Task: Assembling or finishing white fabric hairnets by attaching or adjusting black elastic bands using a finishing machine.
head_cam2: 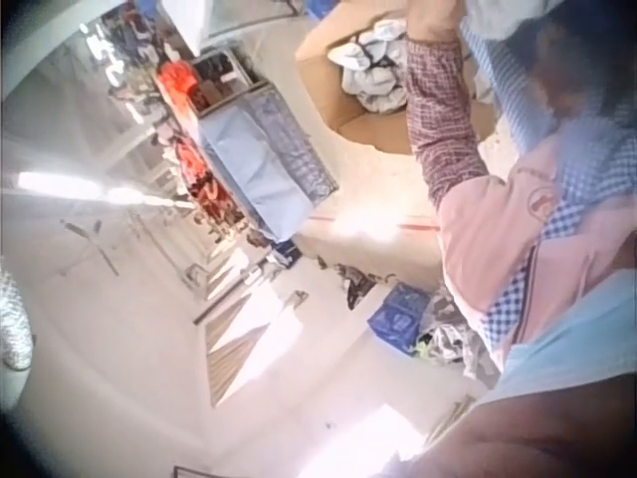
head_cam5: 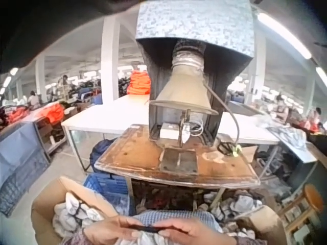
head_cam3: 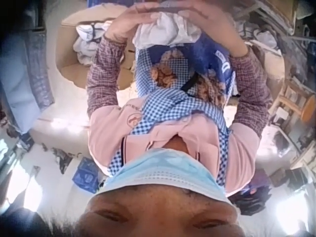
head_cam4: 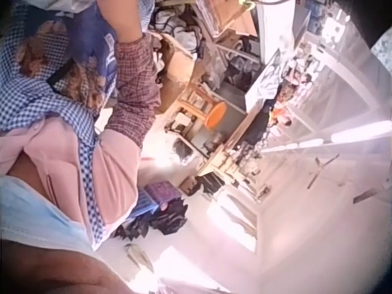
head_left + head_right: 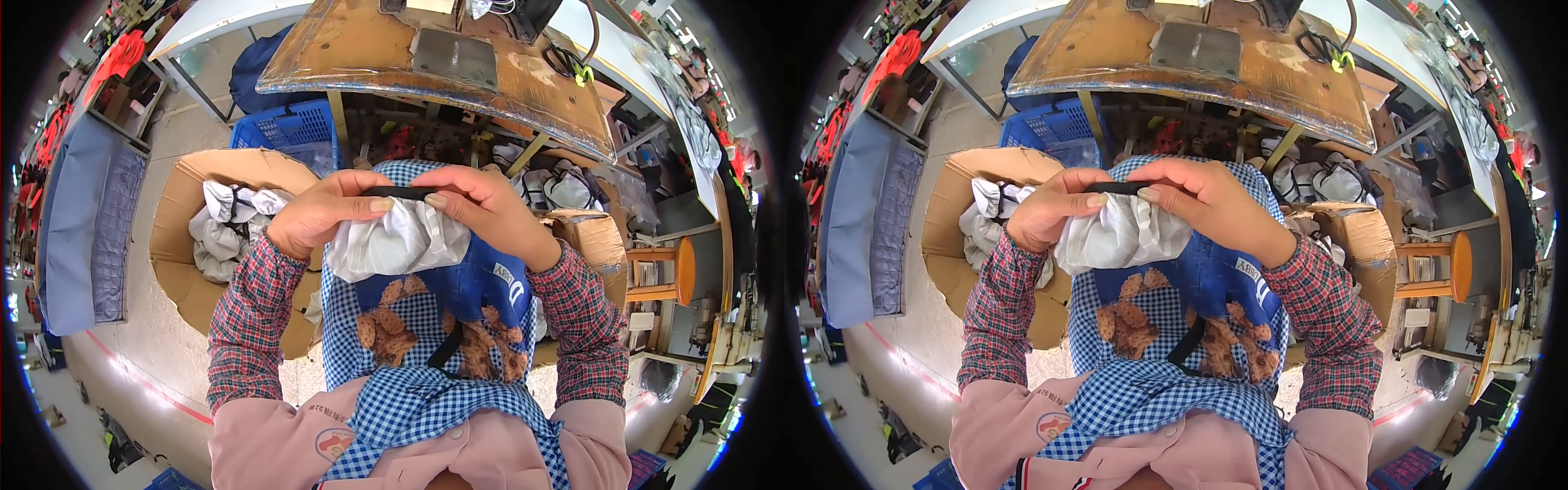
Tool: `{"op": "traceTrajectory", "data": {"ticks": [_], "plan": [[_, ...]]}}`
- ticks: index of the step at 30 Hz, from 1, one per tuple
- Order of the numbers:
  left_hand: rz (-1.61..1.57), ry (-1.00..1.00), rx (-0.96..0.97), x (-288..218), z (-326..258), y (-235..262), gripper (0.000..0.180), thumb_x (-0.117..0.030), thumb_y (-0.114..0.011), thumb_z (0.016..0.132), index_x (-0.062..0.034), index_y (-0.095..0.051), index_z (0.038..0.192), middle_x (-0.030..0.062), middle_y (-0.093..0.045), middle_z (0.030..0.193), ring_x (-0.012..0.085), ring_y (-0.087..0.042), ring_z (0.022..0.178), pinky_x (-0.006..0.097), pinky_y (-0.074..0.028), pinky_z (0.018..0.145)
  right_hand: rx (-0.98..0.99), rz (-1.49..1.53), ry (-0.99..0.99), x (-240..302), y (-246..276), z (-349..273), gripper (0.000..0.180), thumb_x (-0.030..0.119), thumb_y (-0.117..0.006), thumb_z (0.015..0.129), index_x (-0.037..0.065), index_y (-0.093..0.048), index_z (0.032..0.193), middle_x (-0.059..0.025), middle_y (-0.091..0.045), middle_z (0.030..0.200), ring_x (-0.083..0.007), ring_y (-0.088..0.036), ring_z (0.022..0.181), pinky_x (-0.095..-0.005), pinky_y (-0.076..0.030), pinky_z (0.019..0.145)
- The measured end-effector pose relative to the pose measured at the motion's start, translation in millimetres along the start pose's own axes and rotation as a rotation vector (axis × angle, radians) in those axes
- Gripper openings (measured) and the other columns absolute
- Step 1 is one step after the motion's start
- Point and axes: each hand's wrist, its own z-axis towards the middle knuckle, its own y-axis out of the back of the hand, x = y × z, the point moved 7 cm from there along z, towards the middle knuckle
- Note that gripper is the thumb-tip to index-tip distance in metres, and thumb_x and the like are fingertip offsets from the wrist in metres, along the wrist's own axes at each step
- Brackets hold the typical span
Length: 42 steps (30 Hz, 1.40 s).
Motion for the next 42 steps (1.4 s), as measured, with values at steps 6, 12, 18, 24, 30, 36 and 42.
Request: {"op": "traceTrajectory", "data": {"ticks": [6,12,18,24,30,36,42], "plan": [[1.229,-0.337,-0.027,-25,3,-47,0.049,-0.034,-0.076,0.075,0.0031,-0.058,0.103,0.011,-0.058,0.08,0.012,-0.052,0.076,0.028,-0.045,0.069,-0.114,-0.305,0.052,-7,-1,-5,0.016,0.01,-0.06,0.092,0.003,-0.066,0.104,-0.0067,-0.068,0.083,-0.0108,-0.062,0.073,-0.0249,-0.048,0.065],[1.027,-0.111,-0.136,-14,17,-30,0.023,-0.014,-0.064,0.074,0.0031,-0.06,0.09,0.0043,-0.057,0.072,0.0074,-0.05,0.071,0.028,-0.045,0.064,-0.282,-0.323,0.174,-4,22,-7,0.021,0.012,-0.061,0.09,0.004,-0.064,0.108,-0.0107,-0.068,0.095,-0.0229,-0.066,0.085,-0.029,-0.051,0.073],[1.054,-0.103,0.041,-12,27,-41,0.036,-0.015,-0.064,0.069,0.0015,-0.064,0.101,0.011,-0.064,0.079,0.012,-0.057,0.071,0.03,-0.047,0.066,-0.06,-0.793,0.486,36,6,-17,0.039,0.009,-0.065,0.084,0.01,-0.059,0.123,-0.01,-0.063,0.108,-0.0291,-0.062,0.096,-0.0355,-0.051,0.08],[0.968,0.033,0.195,-13,33,-54,0.042,-0.017,-0.063,0.066,0.0009,-0.065,0.105,0.0082,-0.066,0.083,0.013,-0.059,0.075,0.028,-0.048,0.07,0.131,-0.869,0.463,24,2,-17,0.04,0.004,-0.066,0.08,0.011,-0.062,0.119,-0.0089,-0.062,0.093,-0.027,-0.062,0.084,-0.0349,-0.052,0.069],[0.988,-0.074,0.213,-26,40,-61,0.04,-0.013,-0.063,0.073,-0.0019,-0.064,0.111,0.002,-0.066,0.09,0.0085,-0.056,0.08,0.025,-0.046,0.075,0.077,-0.789,0.458,25,15,-18,0.026,0.004,-0.067,0.078,0.006,-0.063,0.104,-0.0092,-0.063,0.088,-0.0283,-0.063,0.082,-0.0361,-0.052,0.068],[1.05,-0.188,0.066,-34,57,-64,0.036,-0.016,-0.063,0.07,0.0015,-0.064,0.101,0.0159,-0.064,0.083,0.0217,-0.061,0.076,0.032,-0.048,0.073,-0.071,-0.926,0.529,27,31,-18,0.017,0.006,-0.065,0.082,0.004,-0.062,0.098,-0.0115,-0.064,0.088,-0.0304,-0.063,0.079,-0.0377,-0.052,0.068],[1.108,-0.154,-0.013,-65,84,-44,0.022,-0.008,-0.057,0.072,0.0018,-0.061,0.091,0.0052,-0.058,0.077,0.0125,-0.053,0.073,0.026,-0.045,0.068,-0.355,-0.807,0.49,29,64,-7,0.01,0.011,-0.063,0.087,0.001,-0.061,0.09,-0.0131,-0.064,0.084,-0.0322,-0.062,0.075,-0.0378,-0.052,0.066]]}}
